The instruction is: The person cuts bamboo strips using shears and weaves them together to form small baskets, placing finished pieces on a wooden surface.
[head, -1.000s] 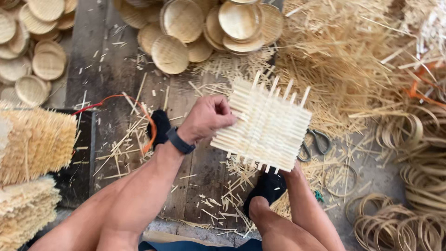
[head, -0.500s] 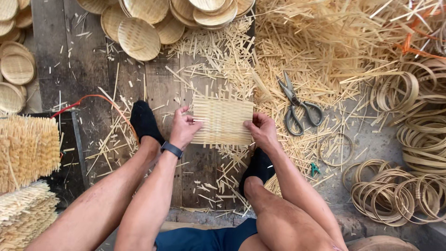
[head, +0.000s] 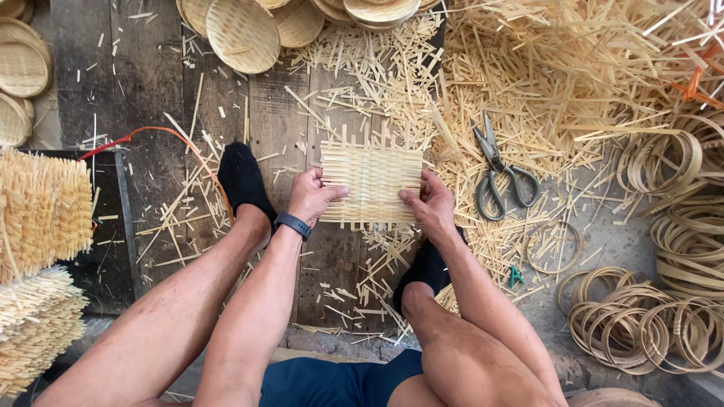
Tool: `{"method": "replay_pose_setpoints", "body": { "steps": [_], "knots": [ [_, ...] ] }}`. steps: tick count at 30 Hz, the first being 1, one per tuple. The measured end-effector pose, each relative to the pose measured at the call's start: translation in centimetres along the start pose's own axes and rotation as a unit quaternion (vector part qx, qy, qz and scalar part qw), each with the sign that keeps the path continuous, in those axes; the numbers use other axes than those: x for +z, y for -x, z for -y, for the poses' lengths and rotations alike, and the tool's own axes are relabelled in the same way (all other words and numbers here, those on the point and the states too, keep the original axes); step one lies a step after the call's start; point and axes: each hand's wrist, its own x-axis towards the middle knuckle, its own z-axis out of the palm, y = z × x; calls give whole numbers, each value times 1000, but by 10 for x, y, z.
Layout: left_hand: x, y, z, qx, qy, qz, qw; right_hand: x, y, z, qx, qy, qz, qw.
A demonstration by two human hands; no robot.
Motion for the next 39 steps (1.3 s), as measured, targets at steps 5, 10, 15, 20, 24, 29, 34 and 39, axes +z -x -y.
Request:
{"method": "replay_pose_setpoints", "body": {
  "steps": [5,10,15,20,24,29,34,39],
  "knots": [
    [-1,6,-6,20,12,4,1000,1,3,-2,-10,-6,0,1000],
    [14,29,-30,15,-97,-133,986,3,2,-1,13,3,-17,1000],
    [68,91,-4,-156,56,-320,933,4,2,-9,-20,-5,-24,999],
    [97,91,49,-124,391,-160,898,0,-3,-22,-47,20,-34,998],
    [90,86,63,-116,395,-139,901,0,-8,-27,-41,33,-44,998],
    [86,84,65,-111,400,-111,903,-8,-7,-34,-57,22,-77,995],
    [87,95,52,-157,368,-118,909,-119,-3,-82,-103,89,-308,942],
    [98,114,70,-210,261,-123,934,-247,58,-134,-30,409,-429,805]
  ]
}}
